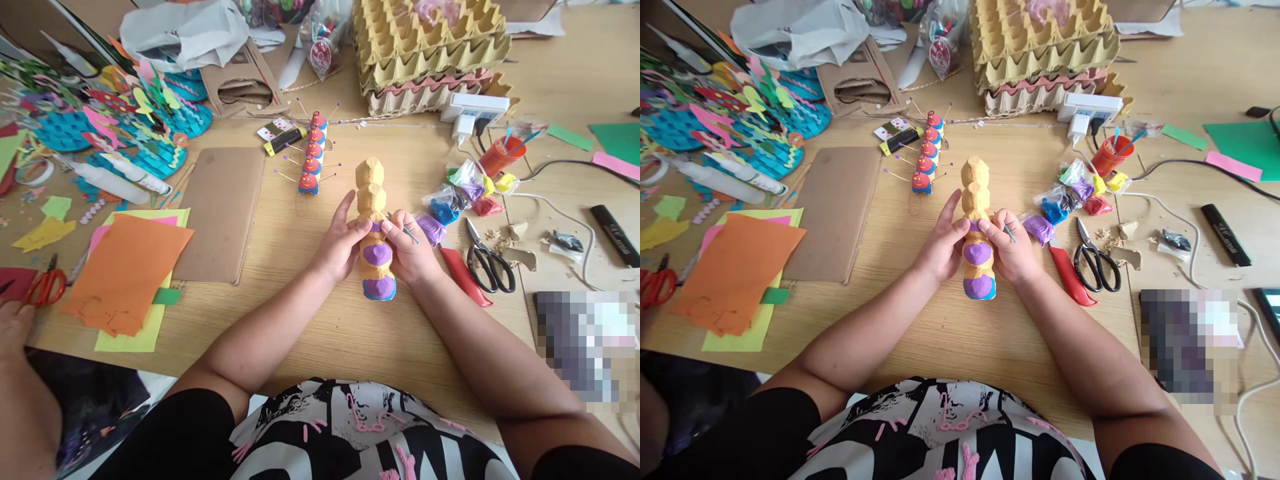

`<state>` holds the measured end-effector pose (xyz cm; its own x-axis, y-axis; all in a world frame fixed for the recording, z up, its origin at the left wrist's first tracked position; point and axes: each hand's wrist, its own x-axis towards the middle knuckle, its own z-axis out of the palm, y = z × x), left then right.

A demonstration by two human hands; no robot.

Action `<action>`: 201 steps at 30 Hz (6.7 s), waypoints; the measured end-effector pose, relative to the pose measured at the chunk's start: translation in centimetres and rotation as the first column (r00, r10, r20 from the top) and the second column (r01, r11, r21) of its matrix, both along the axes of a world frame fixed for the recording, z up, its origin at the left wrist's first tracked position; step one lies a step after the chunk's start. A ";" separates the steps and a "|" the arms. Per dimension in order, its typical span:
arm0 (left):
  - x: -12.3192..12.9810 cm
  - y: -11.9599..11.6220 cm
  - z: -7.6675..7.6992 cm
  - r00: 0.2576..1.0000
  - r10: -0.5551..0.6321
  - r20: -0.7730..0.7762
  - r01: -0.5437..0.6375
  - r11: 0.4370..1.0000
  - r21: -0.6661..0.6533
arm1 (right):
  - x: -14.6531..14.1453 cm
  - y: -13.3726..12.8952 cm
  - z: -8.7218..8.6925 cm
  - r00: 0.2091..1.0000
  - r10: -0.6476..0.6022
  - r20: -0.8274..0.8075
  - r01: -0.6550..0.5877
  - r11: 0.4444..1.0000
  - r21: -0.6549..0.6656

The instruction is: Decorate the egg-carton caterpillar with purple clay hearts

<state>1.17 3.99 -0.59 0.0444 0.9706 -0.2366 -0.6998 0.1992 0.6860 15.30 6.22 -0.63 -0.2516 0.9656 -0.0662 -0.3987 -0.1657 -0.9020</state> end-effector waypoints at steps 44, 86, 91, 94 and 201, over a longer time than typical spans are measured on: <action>-0.7 0.4 0.4 0.999 -0.048 0.007 0.048 0.999 0.018 | -0.2 0.1 0.2 0.985 -0.009 -0.171 -0.015 0.990 -0.139; -0.2 -0.1 0.0 0.999 -0.027 -0.034 0.029 0.998 0.058 | -0.3 -0.4 0.6 0.996 -0.008 -0.088 -0.004 0.991 -0.133; 0.0 -0.1 0.0 0.999 -0.015 -0.034 0.016 0.998 0.052 | -0.4 -0.6 0.3 0.997 -0.033 -0.072 0.024 0.992 -0.123; 0.1 -0.1 -0.1 1.000 -0.012 -0.029 0.013 0.999 0.043 | -0.2 -0.3 0.2 0.995 -0.016 -0.094 0.003 0.990 -0.140; -0.2 -0.3 0.5 0.998 0.011 -0.055 -0.009 0.999 0.046 | -0.4 -0.5 0.5 0.997 -0.031 -0.067 0.021 0.989 -0.144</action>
<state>0.94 3.67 -0.05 0.0225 0.9807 -0.1941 -0.6624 0.1601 0.7318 14.86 5.73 -0.17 -0.2356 0.9535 -0.1879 -0.4645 -0.2803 -0.8400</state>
